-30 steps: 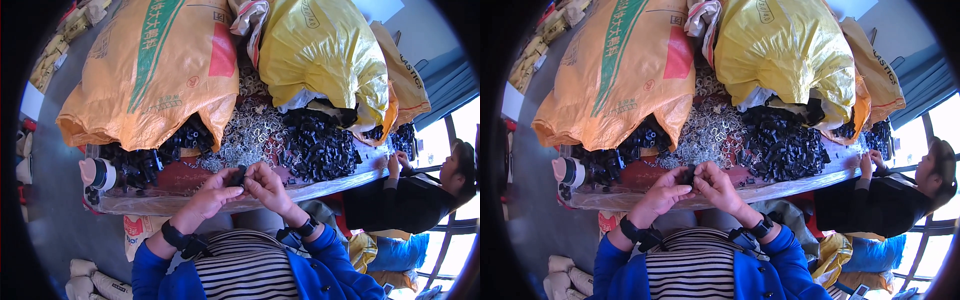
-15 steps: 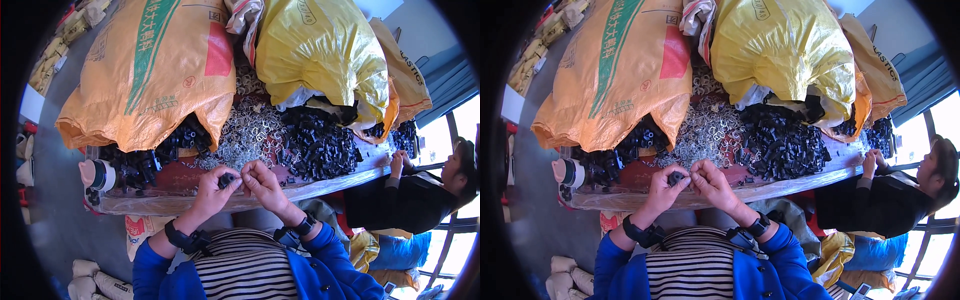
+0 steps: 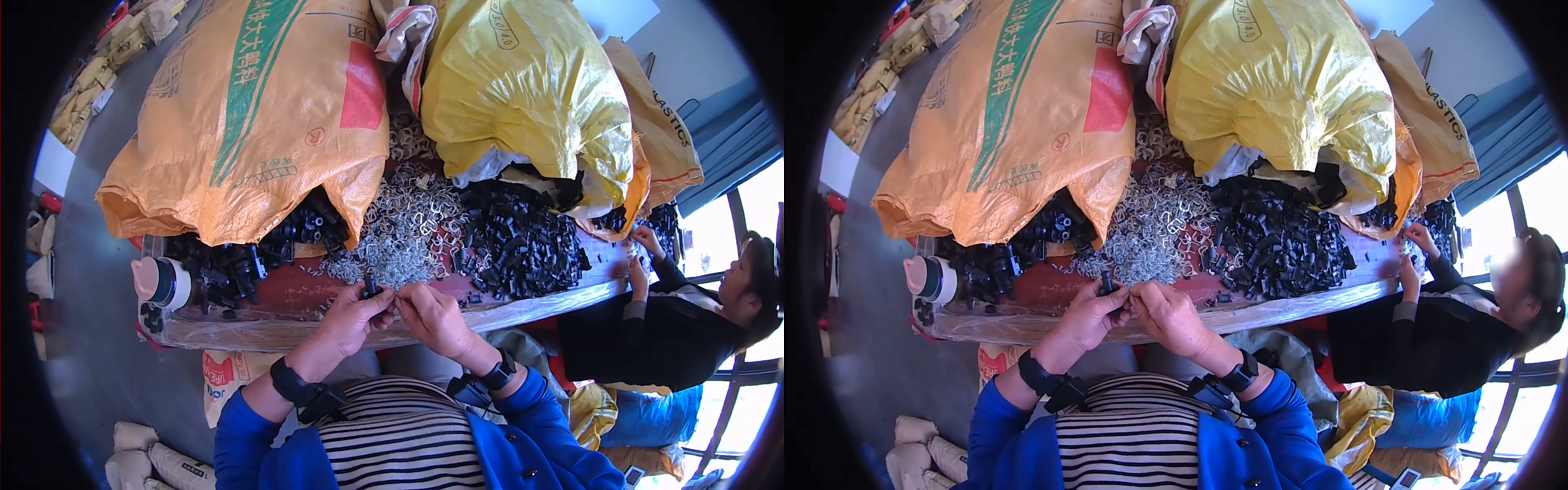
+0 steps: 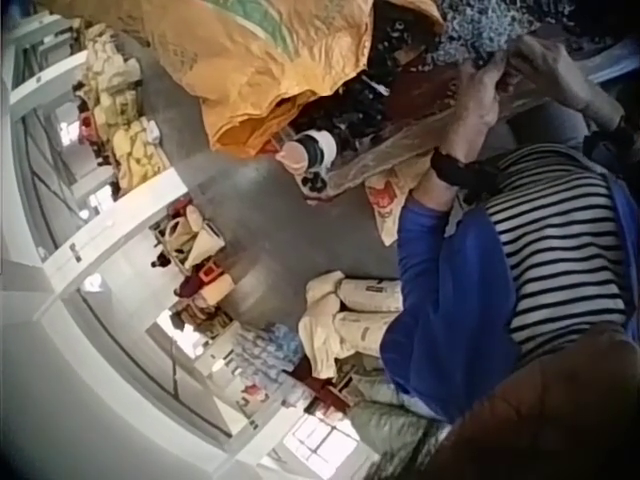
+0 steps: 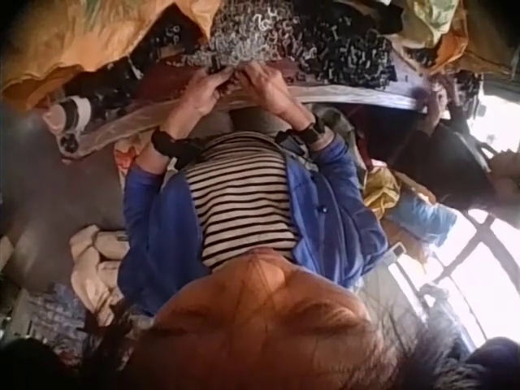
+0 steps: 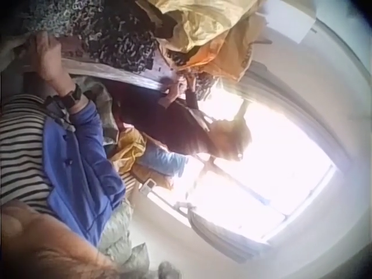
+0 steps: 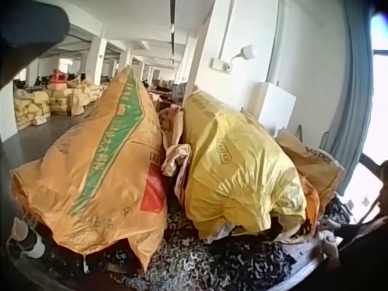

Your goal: Manually sort and inspect small black plastic components at a factory workbench.

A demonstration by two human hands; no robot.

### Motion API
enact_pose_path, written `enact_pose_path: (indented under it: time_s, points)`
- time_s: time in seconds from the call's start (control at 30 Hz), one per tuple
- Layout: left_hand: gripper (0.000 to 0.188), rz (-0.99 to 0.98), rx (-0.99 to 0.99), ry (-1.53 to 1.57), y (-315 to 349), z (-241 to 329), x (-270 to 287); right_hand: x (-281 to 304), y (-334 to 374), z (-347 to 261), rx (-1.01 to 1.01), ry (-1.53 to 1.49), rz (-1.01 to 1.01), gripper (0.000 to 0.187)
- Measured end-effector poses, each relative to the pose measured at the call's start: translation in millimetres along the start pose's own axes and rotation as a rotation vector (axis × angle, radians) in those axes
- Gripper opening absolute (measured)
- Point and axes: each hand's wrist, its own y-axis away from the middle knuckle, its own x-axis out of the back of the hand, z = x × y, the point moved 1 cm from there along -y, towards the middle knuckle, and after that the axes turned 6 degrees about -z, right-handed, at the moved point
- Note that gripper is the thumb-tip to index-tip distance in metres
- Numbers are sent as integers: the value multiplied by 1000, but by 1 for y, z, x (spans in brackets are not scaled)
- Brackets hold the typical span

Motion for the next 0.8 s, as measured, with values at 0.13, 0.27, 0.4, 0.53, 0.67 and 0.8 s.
enact_pose_path:
  time_s: [0.13,0.27,0.4,0.53,0.67,0.8]
  points:
    - [13,0,66,5,-3,0,5,1,-2,5,7,36,-66,11]
    - [13,-21,116,45,-5,2,5,4,-5,8,37,37,-106,11]
    - [12,-62,136,38,-3,-3,4,7,-1,4,63,96,-106,10]
    - [16,-144,100,97,1,-4,-5,12,5,0,35,73,-92,11]
    - [24,-212,60,165,9,0,-16,21,9,-3,21,60,-63,12]
    - [28,-208,47,85,9,-3,-18,26,11,-3,3,146,-87,14]
